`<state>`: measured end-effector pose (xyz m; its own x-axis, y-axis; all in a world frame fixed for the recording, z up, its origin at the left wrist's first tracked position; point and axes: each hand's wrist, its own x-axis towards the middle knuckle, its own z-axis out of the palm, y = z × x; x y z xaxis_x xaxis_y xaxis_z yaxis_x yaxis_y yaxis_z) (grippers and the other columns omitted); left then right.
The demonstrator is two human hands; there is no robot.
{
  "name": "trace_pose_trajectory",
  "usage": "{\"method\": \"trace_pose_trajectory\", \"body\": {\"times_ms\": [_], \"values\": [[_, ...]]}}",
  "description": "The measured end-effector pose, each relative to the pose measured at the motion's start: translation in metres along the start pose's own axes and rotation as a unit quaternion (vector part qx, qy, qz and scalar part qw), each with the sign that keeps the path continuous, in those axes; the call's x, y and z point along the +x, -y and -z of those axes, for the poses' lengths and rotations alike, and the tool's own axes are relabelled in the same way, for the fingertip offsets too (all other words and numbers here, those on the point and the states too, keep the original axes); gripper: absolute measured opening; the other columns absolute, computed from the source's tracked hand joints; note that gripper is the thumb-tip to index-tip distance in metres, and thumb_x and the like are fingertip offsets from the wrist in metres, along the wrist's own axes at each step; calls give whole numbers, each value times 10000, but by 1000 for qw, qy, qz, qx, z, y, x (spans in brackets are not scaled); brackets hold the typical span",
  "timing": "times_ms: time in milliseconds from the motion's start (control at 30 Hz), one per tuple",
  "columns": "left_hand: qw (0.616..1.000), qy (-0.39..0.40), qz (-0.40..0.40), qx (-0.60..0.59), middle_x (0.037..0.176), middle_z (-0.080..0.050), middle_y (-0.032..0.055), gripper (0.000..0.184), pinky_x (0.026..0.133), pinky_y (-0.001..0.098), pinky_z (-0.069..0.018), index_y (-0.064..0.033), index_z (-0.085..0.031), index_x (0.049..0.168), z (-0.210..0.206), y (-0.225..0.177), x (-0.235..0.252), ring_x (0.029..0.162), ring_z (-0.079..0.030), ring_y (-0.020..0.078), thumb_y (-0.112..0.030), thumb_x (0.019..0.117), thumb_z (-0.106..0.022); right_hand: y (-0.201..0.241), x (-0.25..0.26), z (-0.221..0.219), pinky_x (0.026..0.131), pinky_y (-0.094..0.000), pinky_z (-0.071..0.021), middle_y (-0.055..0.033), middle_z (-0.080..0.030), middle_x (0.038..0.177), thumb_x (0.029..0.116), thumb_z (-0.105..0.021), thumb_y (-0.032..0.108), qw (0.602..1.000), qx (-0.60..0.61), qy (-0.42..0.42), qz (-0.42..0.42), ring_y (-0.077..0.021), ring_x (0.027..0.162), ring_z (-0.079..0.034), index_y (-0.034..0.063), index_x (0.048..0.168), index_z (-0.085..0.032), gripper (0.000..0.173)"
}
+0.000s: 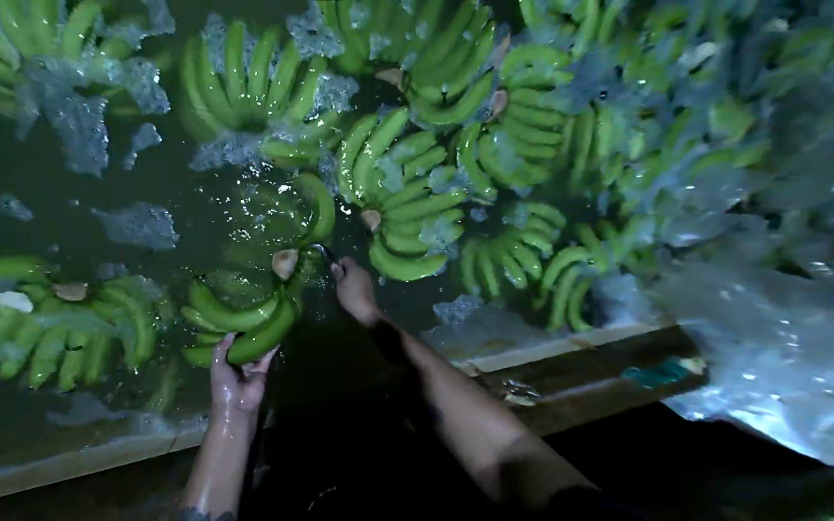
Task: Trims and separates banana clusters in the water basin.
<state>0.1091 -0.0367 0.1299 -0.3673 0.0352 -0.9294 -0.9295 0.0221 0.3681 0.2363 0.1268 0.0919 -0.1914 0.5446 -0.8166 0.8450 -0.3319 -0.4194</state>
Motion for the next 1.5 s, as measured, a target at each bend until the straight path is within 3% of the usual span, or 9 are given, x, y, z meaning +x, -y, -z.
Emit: {"method": "trace_pose_trajectory", "body": {"times_ms": [300,433,633,1000,1100,1167,1233,1333,1500], "values": [[994,90,-46,32,1037,-642,92,261,754,391,-614,-84,-471,1243,-10,30,-8,907,-688,188,-235,1095,-318,16,1,0,782,-579,-556,-272,-660,1097,1131,-380,321,998,46,21,45,-418,908,-677,30,1377,-527,408],[991,127,-24,-24,1154,-628,140,331,839,464,-608,-69,-419,1330,1,33,18,1018,-682,260,-269,1098,-292,10,-43,24,768,-279,-529,-154,-655,980,1071,-440,87,967,48,175,178,-120,794,-605,-116,1242,-582,301],[985,164,-31,-46,1190,-624,162,354,827,539,-599,-72,-434,1308,-8,28,4,1044,-674,319,-308,1096,-279,21,-29,51,752,-635,-550,-264,-680,994,1120,-418,330,978,-121,-68,157,-461,904,-688,24,1307,-571,389],[977,179,-105,51,1153,-650,187,369,803,514,-632,4,-418,1390,-13,50,-1,972,-710,301,-173,1069,-456,17,-7,40,855,-616,-556,-279,-682,1104,1131,-371,304,987,-137,-42,69,-449,1012,-690,26,1367,-550,406],[963,204,-160,70,971,-719,-6,232,808,332,-618,-46,-530,1201,5,55,-3,887,-708,96,-142,1020,-419,-4,-24,59,680,-387,-519,-142,-618,916,1135,-376,277,997,-49,47,49,-219,734,-595,8,1240,-586,358],[973,177,-138,58,889,-727,-12,197,763,324,-620,-55,-566,1122,-6,61,-26,823,-714,95,-132,1049,-400,-4,-25,60,848,-503,-546,-214,-673,1037,1126,-408,252,997,-61,24,36,-320,910,-667,-13,1239,-618,356],[983,154,-101,23,1086,-672,141,322,814,443,-627,4,-459,1347,-20,73,-35,931,-710,233,-109,1046,-484,-6,-34,56,868,-578,-544,-266,-673,1075,1125,-412,246,997,-68,26,24,-398,957,-681,-21,1271,-598,357],[978,191,-84,28,1195,-630,191,413,813,487,-638,-12,-364,1436,-35,65,-9,985,-711,295,-124,1058,-487,-2,-62,70,535,-258,-457,-44,-565,794,1111,-408,206,993,4,94,65,-98,580,-510,12,1212,-591,285],[982,183,-37,20,1272,-566,200,373,857,524,-597,-41,-379,1419,-42,37,-26,1090,-652,324,-232,1100,-352,-6,-18,90,889,-624,-536,-267,-691,1105,1126,-400,297,980,-139,-81,115,-440,1018,-689,15,1344,-578,398]]}}
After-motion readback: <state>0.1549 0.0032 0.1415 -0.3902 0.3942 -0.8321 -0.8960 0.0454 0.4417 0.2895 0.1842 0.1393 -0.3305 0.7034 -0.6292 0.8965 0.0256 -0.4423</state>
